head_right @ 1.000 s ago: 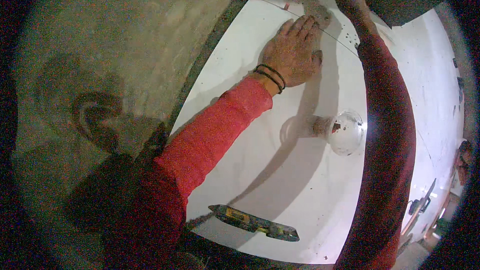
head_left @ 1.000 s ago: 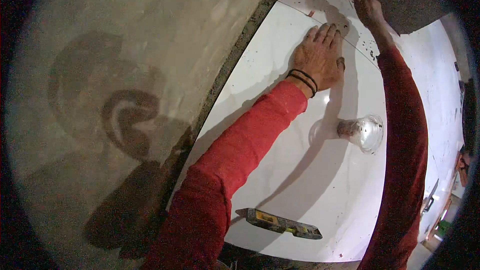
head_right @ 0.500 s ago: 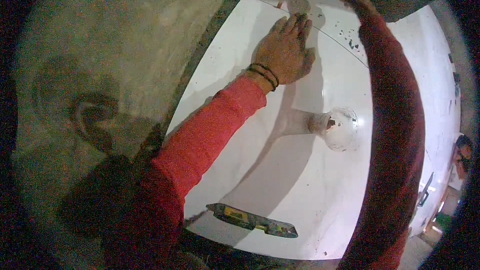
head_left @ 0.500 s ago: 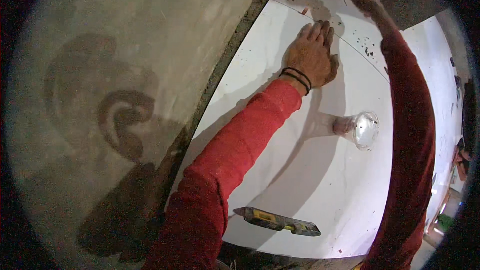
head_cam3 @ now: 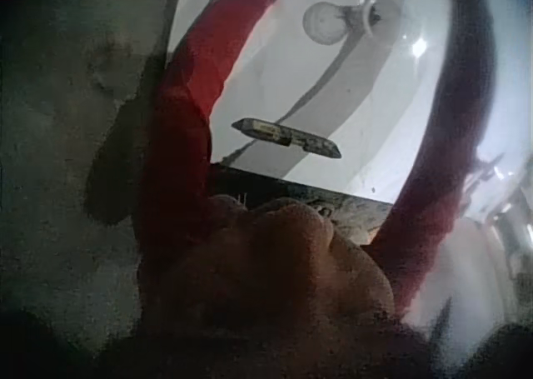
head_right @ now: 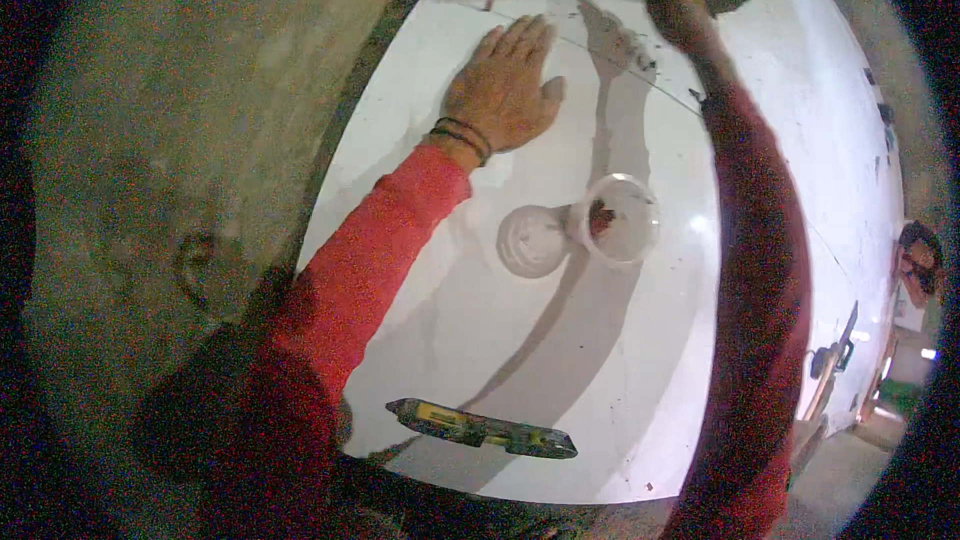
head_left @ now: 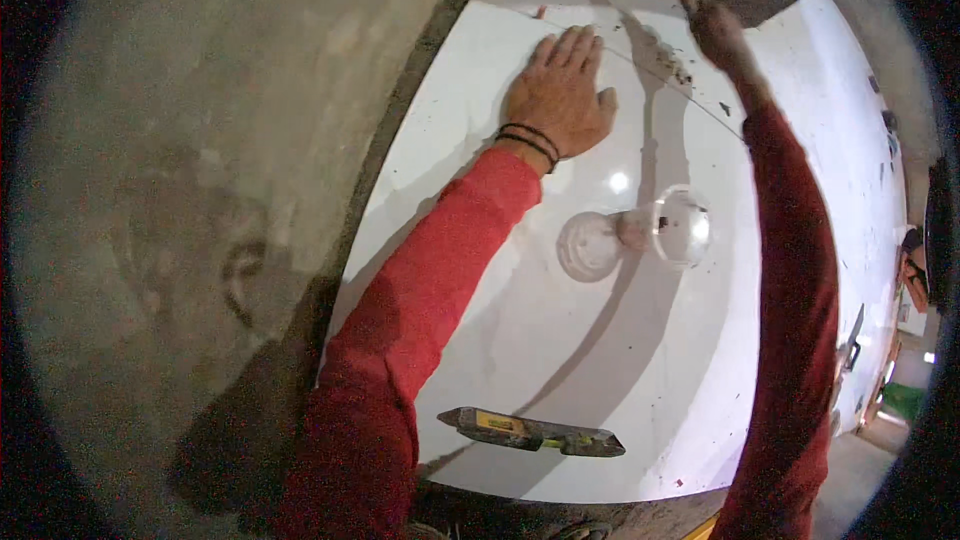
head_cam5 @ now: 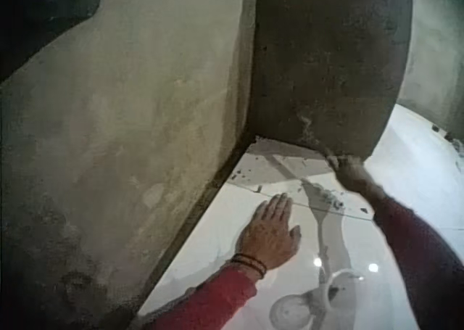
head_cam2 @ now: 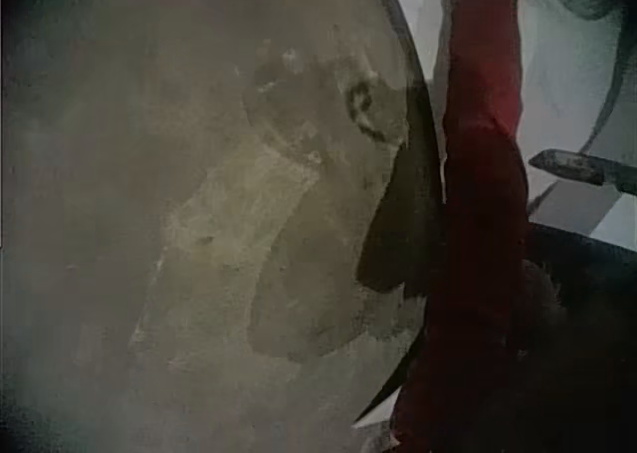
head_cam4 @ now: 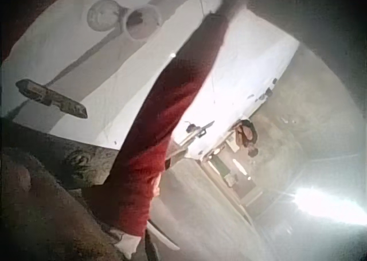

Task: The person spreads mortar on the floor with a trowel, positions a large white tile, taps it into place with a rubber mallet, and checks the alignment with a spirit level.

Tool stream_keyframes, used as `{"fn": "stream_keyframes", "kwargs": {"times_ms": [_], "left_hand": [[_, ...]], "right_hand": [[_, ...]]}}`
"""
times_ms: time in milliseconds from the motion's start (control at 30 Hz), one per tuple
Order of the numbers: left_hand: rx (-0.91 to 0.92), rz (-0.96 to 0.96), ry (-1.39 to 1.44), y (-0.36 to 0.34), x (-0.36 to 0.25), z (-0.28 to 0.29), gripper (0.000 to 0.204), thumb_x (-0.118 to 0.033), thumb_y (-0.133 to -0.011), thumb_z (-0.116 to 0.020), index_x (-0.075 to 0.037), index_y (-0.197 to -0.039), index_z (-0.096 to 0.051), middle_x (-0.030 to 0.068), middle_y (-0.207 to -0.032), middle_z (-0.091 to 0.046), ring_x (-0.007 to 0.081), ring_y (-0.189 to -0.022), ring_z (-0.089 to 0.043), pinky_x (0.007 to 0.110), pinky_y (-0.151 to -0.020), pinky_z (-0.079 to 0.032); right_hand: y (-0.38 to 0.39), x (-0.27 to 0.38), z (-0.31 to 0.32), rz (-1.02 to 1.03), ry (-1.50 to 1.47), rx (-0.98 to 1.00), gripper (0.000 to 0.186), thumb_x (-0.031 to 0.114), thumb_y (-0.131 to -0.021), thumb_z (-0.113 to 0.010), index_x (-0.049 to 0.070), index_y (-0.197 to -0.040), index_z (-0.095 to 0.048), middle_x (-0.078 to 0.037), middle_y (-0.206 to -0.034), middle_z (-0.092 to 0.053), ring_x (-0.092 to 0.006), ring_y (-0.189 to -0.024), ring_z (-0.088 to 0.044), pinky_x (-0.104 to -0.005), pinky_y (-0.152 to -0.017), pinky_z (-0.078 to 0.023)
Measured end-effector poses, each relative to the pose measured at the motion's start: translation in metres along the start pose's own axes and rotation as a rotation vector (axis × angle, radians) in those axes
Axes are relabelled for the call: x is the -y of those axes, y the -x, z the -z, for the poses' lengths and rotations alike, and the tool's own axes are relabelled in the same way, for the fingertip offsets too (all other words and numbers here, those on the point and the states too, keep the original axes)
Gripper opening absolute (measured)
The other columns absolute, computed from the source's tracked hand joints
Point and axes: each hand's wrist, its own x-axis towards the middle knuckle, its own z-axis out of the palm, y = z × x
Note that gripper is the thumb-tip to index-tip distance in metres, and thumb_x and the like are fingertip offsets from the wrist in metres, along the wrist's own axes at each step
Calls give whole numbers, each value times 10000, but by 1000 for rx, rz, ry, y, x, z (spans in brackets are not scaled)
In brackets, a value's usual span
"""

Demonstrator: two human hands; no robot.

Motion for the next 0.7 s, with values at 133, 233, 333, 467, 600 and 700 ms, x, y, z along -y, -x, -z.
{"fn": "stream_keyframes", "kwargs": {"times_ms": [133, 233, 333, 467, 600, 700], "left_hand": [[81, -9, -59, 7, 16, 5, 636, -366, -963, -476, 44, -1441, -388, 215, -1505, -404, 326, -1413, -364, 455, -1189, -243], [130, -8, -72, 4, 19, 18, 641, -360, -971, -475, 39, -1459, -362, 206, -1531, -370, 326, -1433, -337, 458, -1198, -231], [126, -32, -79, -1, 6, 12, 615, -327, -976, -494, 16, -1467, -357, 197, -1529, -375, 325, -1433, -334, 467, -1190, -245], [163, -22, -98, 4, 14, 19, 604, -313, -984, -493, -4, -1480, -338, 180, -1539, -362, 315, -1438, -328, 474, -1184, -258], [186, -48, -126, 0, 5, 13, 610, -313, -992, -480, -15, -1497, -311, 174, -1554, -339, 312, -1447, -310, 468, -1190, -245], [211, -31, -135, -1, 3, 13, 617, -321, -993, -476, -17, -1502, -306, 174, -1562, -329, 310, -1453, -301, 466, -1194, -238]], "right_hand": [[25, 20, 0, -301, -81, 119, 577, 469, -1042, -404, -32, -935, -669, -211, -636, -603, -292, -614, -651, -423, -596, -516], [45, 42, 11, -316, -229, -163, 578, 448, -1040, -414, -41, -827, -636, -289, -727, -642, -446, -715, -659, -512, -672, -495], [69, 15, 27, -276, -30, -8, 510, 396, -1038, -437, -26, -841, -643, -311, -773, -622, -505, -781, -624, -543, -670, -485], [77, 31, 18, -396, -131, -205, 486, 390, -1028, -468, -24, -835, -634, -295, -807, -651, -503, -778, -632, -534, -635, -511], [90, 14, 31, -471, -124, -97, 560, 497, -1003, -458, -2, -890, -684, -315, -776, -655, -509, -796, -659, -568, -701, -524], [94, 19, 39, -498, -135, -180, 552, 486, -1002, -464, -2, -883, -694, -319, -792, -658, -507, -789, -662, -562, -697, -530]]}}
